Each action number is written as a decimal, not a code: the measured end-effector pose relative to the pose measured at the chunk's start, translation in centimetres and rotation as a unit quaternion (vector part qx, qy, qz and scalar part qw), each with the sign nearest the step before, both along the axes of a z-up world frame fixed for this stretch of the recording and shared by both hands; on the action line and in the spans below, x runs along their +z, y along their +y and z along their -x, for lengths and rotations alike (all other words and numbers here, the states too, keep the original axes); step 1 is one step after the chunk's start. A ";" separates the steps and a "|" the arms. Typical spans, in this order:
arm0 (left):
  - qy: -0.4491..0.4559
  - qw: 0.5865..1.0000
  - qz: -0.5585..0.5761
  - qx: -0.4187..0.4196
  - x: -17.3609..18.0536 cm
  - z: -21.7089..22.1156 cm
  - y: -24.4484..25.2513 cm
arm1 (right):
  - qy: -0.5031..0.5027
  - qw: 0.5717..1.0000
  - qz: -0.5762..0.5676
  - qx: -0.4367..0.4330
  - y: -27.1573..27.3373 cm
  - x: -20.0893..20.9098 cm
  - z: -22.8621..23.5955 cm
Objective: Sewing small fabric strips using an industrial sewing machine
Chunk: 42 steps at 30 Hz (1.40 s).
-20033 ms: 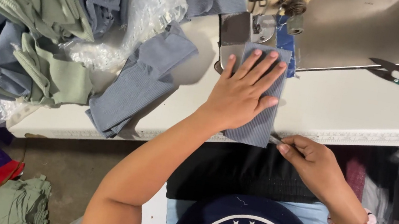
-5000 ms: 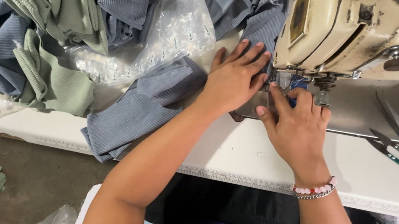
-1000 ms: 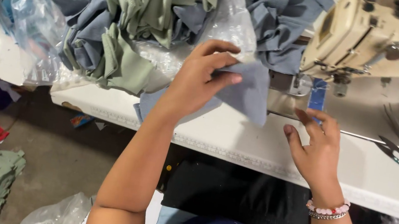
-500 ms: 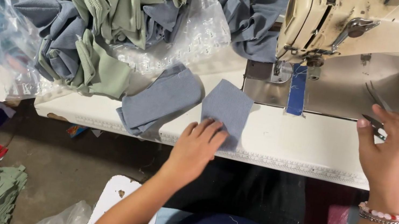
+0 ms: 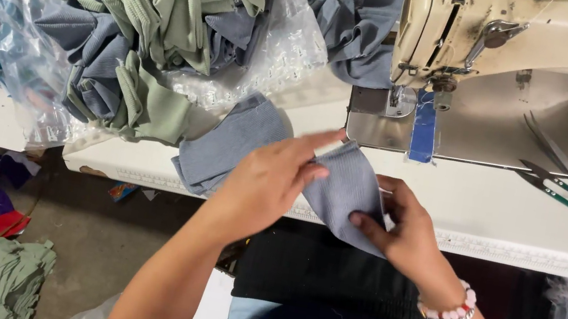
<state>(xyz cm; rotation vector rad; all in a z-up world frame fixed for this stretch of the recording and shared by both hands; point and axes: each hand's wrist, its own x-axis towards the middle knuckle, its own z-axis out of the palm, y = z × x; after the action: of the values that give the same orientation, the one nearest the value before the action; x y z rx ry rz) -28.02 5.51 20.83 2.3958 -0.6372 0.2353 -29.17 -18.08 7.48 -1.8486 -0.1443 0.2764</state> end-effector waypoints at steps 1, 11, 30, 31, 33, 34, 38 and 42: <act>0.061 0.998 0.013 -0.003 0.8 -0.4 0.1 | 0.089 0.995 0.000 -0.038 -0.7 -1.8 0.4; -0.156 0.973 -0.142 0.089 -12.5 -8.0 -2.9 | -0.398 0.750 0.501 -0.168 -14.5 -3.2 -8.9; -0.022 0.981 -0.027 0.189 -18.7 -4.1 -5.3 | -0.292 0.887 0.358 0.013 -8.4 -0.5 -6.3; -0.008 0.981 -0.006 0.195 -19.3 -4.4 -5.2 | -0.286 0.902 0.322 0.028 -7.7 -0.7 -6.1; 0.002 0.982 0.031 0.186 -18.4 -4.3 -4.8 | -0.264 0.900 0.345 0.033 -7.2 -1.6 -5.7; 0.007 0.981 0.067 0.180 -17.9 -4.2 -4.5 | -0.249 0.896 0.366 0.039 -6.8 -2.0 -5.7; 0.001 0.981 0.085 0.172 -18.0 -3.9 -4.2 | -0.221 0.904 0.362 0.048 -4.9 -2.3 -5.2; -0.095 0.971 0.099 0.195 -19.0 -4.0 -4.3 | -0.283 0.878 0.385 0.028 -3.2 -3.6 -5.4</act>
<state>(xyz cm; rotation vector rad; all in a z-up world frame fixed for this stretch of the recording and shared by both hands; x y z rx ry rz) -24.06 1.17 1.87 2.2998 -0.2051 0.6706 -23.80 -21.31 3.92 -2.6879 -0.5573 -0.2262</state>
